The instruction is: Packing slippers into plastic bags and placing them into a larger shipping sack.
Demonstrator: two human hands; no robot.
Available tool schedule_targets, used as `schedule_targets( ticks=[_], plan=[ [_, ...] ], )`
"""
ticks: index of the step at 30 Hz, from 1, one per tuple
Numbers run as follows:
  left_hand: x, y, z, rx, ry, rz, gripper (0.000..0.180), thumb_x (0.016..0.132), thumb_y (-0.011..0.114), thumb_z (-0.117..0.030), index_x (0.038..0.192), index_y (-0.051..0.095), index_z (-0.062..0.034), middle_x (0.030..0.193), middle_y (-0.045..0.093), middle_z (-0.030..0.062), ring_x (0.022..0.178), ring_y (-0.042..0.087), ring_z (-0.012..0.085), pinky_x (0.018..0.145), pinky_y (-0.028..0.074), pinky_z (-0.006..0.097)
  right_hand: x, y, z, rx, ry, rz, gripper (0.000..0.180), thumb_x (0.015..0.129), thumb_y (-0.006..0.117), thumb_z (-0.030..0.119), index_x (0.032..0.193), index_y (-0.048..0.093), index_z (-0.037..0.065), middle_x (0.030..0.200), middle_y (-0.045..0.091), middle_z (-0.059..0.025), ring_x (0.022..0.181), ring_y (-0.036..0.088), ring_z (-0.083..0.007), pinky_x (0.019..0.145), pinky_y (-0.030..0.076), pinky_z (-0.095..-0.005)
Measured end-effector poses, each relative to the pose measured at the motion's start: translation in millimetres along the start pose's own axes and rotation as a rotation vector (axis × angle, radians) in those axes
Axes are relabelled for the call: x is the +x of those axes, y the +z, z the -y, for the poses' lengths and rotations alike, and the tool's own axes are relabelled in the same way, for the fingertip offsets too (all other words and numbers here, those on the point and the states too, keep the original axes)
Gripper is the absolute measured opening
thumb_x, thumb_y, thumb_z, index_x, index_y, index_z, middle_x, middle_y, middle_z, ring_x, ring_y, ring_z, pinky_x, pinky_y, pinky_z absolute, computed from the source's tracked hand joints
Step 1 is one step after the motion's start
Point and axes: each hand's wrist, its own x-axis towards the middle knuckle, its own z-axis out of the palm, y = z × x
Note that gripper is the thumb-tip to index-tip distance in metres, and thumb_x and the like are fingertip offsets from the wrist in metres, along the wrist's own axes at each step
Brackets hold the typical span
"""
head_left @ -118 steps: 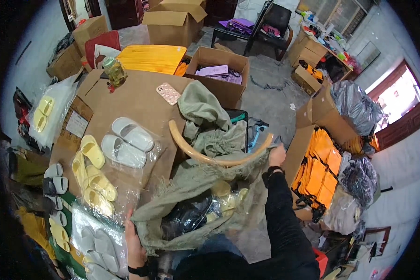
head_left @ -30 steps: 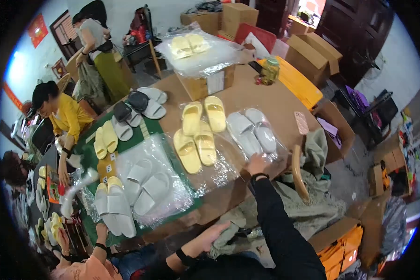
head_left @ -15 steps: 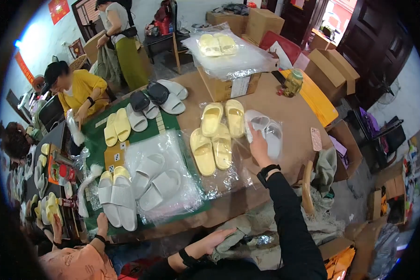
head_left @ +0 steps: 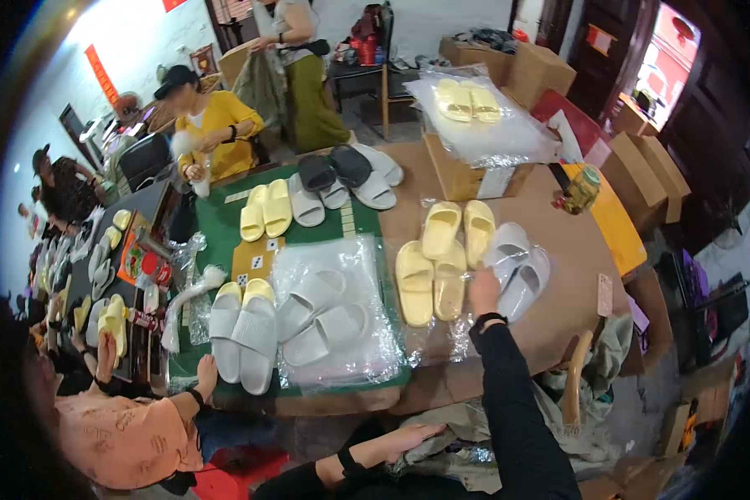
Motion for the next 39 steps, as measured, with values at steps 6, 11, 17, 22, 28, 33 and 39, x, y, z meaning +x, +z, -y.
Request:
schedule_targets(
  ticks=[6,11,17,22,28,33,39],
  plan=[
    [30,-9,19,-0.151,-0.036,0.194,0.065,0.087,0.046,-0.049,0.136,0.031,-0.0091,0.139,0.031,0.0132,0.128,0.027,0.0233,0.103,0.024,0.033,7,-73,-37,0.214,-0.131,-0.302,0.032,0.069,0.046,-0.002,0.096,0.061,0.007,0.092,0.052,-0.0188,0.08,0.053,-0.0379,0.069,0.043,-0.0449],
    [-2,6,-8,0.046,0.093,0.053,0.066,0.087,0.045,-0.049,0.134,0.034,-0.005,0.138,0.033,0.012,0.124,0.033,0.0235,0.1,0.028,0.032,-73,-80,-27,0.128,-0.252,0.275,0.024,0.073,0.051,0.01,0.095,0.061,0.007,0.103,0.052,-0.0178,0.09,0.053,-0.0361,0.075,0.045,-0.0416],
    [7,3,-4,-0.04,0.01,-0.022,0.059,0.088,0.046,-0.046,0.13,0.04,-0.0049,0.134,0.038,0.0119,0.12,0.037,0.0217,0.096,0.033,0.031,-119,-21,1,-0.205,-0.365,0.342,0.083,0.06,0.063,0.062,0.115,0.049,0.001,0.107,0.05,-0.0148,0.102,0.049,-0.0291,0.083,0.04,-0.0414],
    [-19,17,-13,-0.004,-0.026,-0.141,0.061,0.086,0.049,-0.048,0.127,0.042,-0.0031,0.129,0.043,0.0109,0.116,0.042,0.0203,0.093,0.036,0.03,-112,14,9,-0.269,-0.353,0.483,0.053,0.071,0.061,0.048,0.103,0.054,0.005,0.101,0.052,-0.0092,0.099,0.05,-0.0222,0.079,0.04,-0.039],
    [-6,15,12,-0.126,-0.071,-0.061,0.056,0.087,0.048,-0.046,0.127,0.045,-0.0066,0.127,0.046,0.0074,0.112,0.045,0.018,0.093,0.036,0.03,-115,50,-29,-0.2,-0.155,0.368,0.013,0.077,0.053,0.015,0.084,0.059,0.006,0.087,0.058,-0.0134,0.083,0.057,-0.0278,0.067,0.044,-0.0407],
    [-1,6,29,-0.196,0.01,-0.039,0.048,0.089,0.049,-0.039,0.121,0.05,-0.0037,0.118,0.053,0.0066,0.104,0.05,0.0155,0.086,0.041,0.027,-70,-28,-13,0.39,0.094,0.037,0.014,0.077,0.052,0.014,0.078,0.057,0.0,0.073,0.057,-0.0221,0.071,0.056,-0.0391,0.061,0.044,-0.0435],
    [6,10,15,-0.244,0.126,0.036,0.036,0.091,0.046,-0.034,0.11,0.055,-0.0043,0.104,0.059,0.005,0.093,0.057,0.0159,0.079,0.048,0.032,-28,-177,-67,0.981,0.218,-0.287,0.016,0.082,0.055,0.02,0.078,0.057,0.005,0.067,0.056,-0.0062,0.058,0.051,-0.018,0.056,0.043,-0.0308]
  ],
)
